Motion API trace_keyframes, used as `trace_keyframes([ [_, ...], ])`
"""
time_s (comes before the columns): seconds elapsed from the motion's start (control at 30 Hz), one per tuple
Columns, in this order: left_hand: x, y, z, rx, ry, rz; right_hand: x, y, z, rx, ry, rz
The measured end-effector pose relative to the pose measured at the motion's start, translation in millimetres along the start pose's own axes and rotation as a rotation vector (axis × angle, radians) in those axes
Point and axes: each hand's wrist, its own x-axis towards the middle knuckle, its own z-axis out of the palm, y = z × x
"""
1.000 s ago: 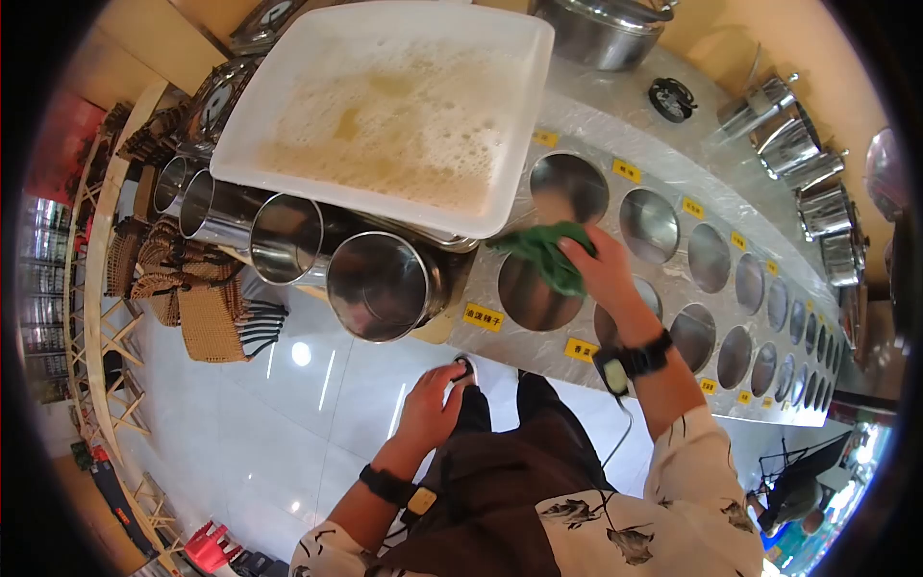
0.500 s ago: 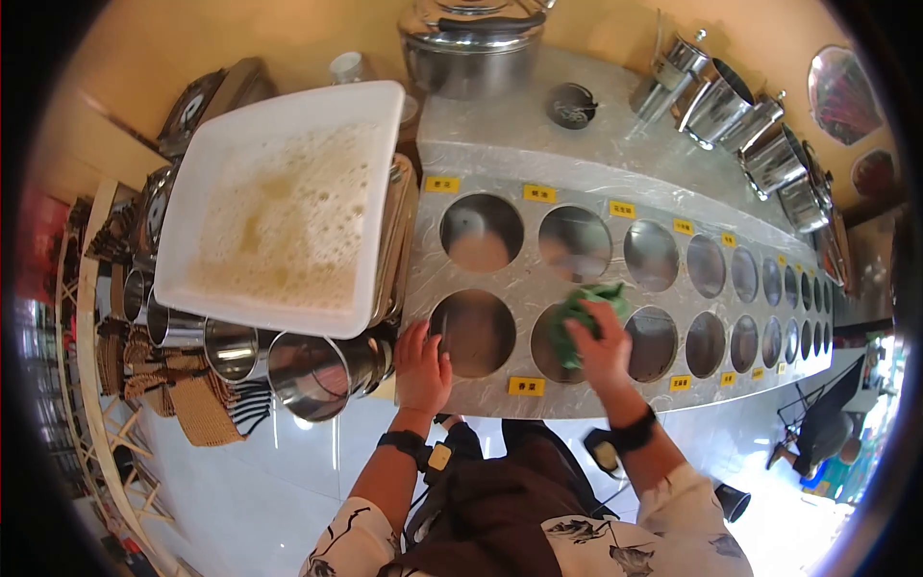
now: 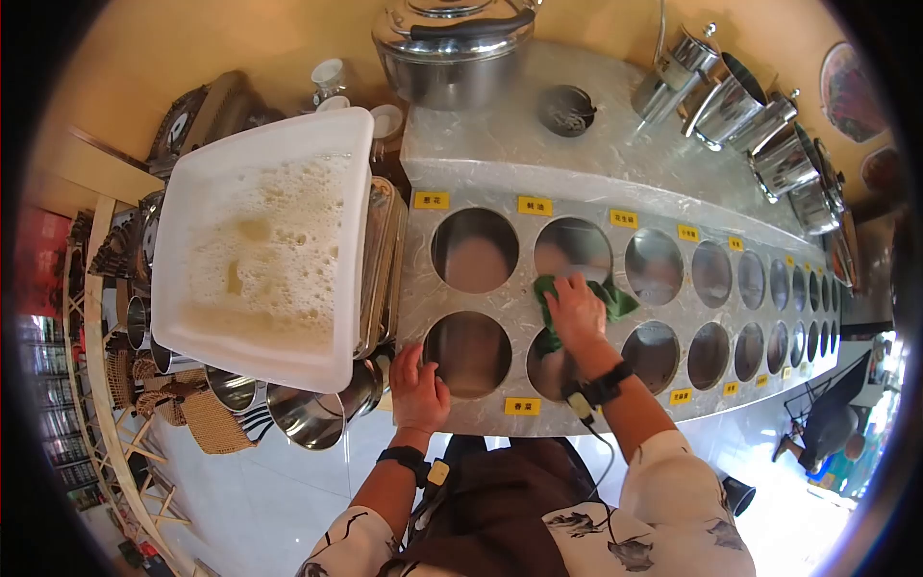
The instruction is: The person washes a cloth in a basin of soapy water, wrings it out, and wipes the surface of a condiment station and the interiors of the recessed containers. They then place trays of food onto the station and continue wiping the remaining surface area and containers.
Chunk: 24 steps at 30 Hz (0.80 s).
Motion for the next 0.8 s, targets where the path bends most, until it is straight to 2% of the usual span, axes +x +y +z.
trace_keyframes([
  [0.17,1,0,-2,-0.016,-0.022,-0.009,-6,-5,7,-0.026,0.014,-0.005],
  [0.27,3,0,-3,-0.022,-0.032,-0.015,2,-28,25,0.089,0.081,-0.307],
  [0.4,4,1,-5,-0.017,-0.03,-0.024,47,-29,32,0.019,0.052,-0.198],
  [0.47,5,0,-4,-0.024,-0.019,-0.02,79,-20,33,0.03,0.161,-0.109],
  [0.57,2,-3,-1,-0.034,-0.025,-0.01,88,-19,39,-0.007,0.182,-0.137],
  [0.63,2,-1,-1,-0.04,-0.027,-0.02,71,-21,32,-0.014,0.144,-0.12],
  [0.77,2,-4,-1,-0.04,-0.038,-0.028,-1,-16,16,-0.067,-0.15,-0.274],
  [0.8,3,-4,-2,-0.041,-0.032,-0.027,-4,-18,12,-0.069,-0.146,-0.278],
])
